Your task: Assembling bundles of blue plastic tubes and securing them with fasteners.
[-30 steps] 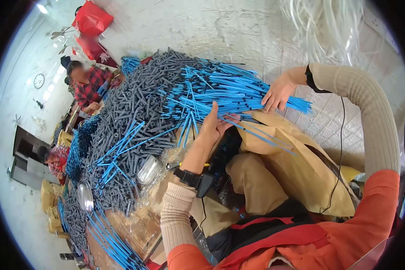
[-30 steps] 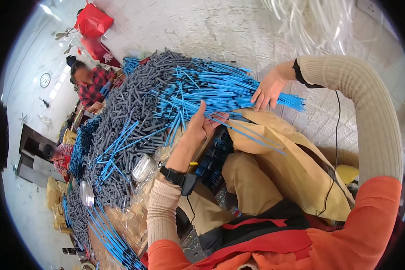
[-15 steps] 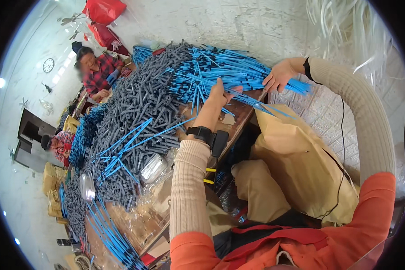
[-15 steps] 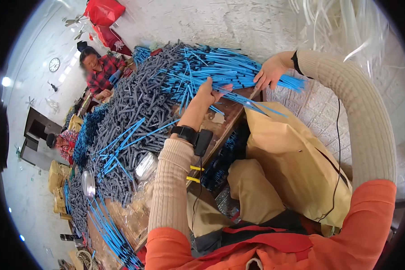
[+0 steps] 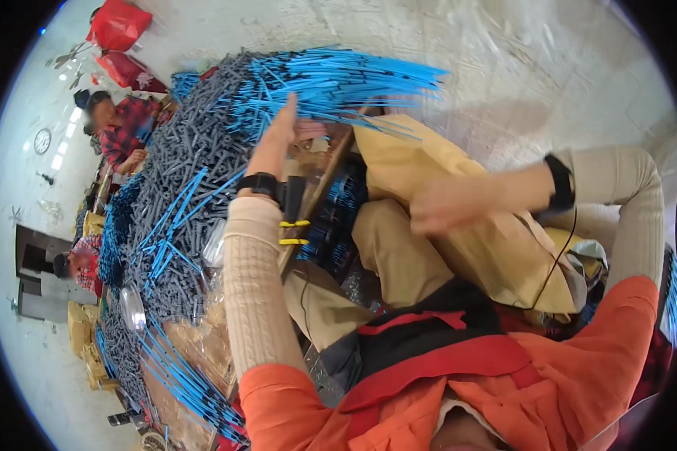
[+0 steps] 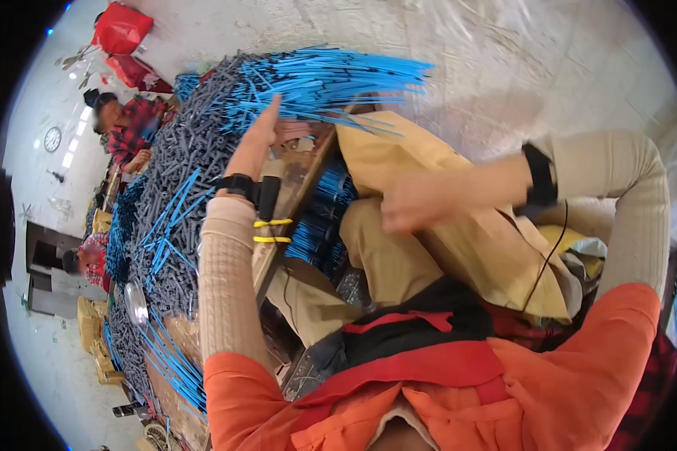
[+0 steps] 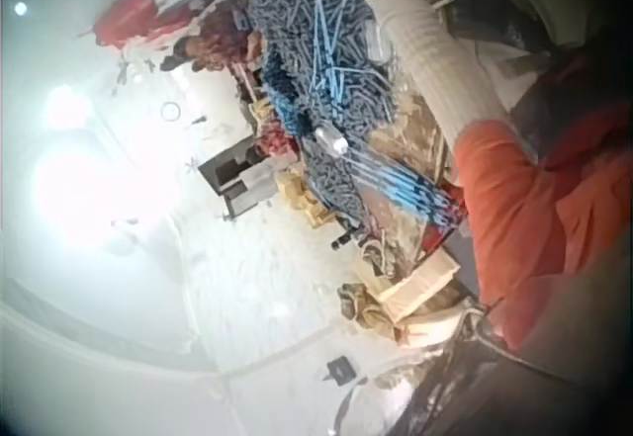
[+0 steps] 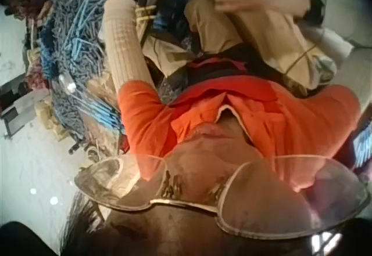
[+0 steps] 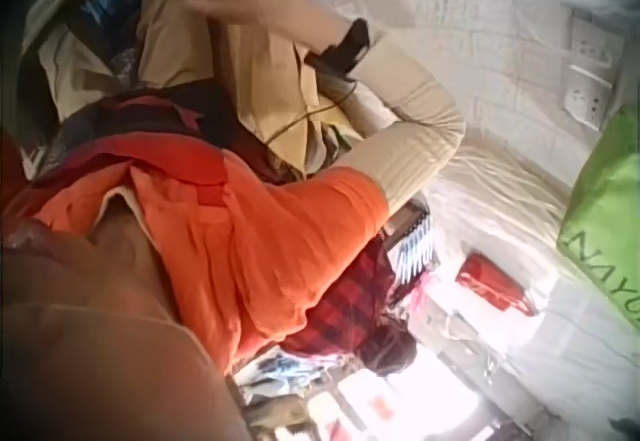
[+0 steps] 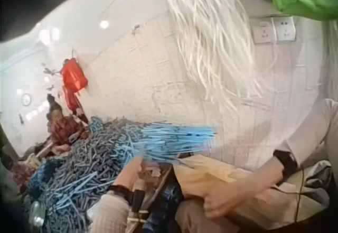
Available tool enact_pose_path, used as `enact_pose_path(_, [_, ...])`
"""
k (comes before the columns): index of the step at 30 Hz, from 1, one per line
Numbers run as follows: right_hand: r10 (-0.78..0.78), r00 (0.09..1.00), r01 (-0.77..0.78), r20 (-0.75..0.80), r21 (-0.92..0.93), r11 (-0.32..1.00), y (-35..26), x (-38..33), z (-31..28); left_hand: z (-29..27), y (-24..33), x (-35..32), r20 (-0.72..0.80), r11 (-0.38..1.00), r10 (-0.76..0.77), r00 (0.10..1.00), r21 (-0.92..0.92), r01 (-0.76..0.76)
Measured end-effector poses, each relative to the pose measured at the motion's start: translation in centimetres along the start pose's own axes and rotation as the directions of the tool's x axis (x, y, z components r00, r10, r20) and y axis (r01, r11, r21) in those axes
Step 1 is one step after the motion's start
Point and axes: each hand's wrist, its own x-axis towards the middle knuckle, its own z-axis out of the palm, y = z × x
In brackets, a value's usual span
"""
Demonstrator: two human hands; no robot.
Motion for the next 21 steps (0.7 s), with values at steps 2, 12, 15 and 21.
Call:
enact_pose_path(2, [0.055, 0.985, -0.064, 0.163, 0.046, 0.997, -7.2, 0.0, -0.7, -0.1, 0.3, -0.6, -0.191, 0.999, -0.024, 0.981, -0.043, 0.016])
enact_pose_path(12, [0.914, 0.402, -0.915, 0.059, 0.063, 0.398, -7.6, -4.7, 1.9, 11.3, -10.9, -10.5, 0.222, 0.242, 0.797, 0.561, 0.734, -0.635])
enact_pose_path(15, [0.834, 0.523, -0.849, 0.179, 0.201, 0.489, -8.6, -3.5, 3.3, 14.1, -14.5, -12.6, 0.351, 0.015, 0.815, 0.461, 0.783, -0.621])
enact_pose_path(21, [0.662, 0.711, -0.597, 0.239, 0.702, 0.389, -9.4, -2.6, 2.0, 9.4, -17.7, -17.9, 0.279, 0.147, 0.772, 0.571, 0.796, -0.587])
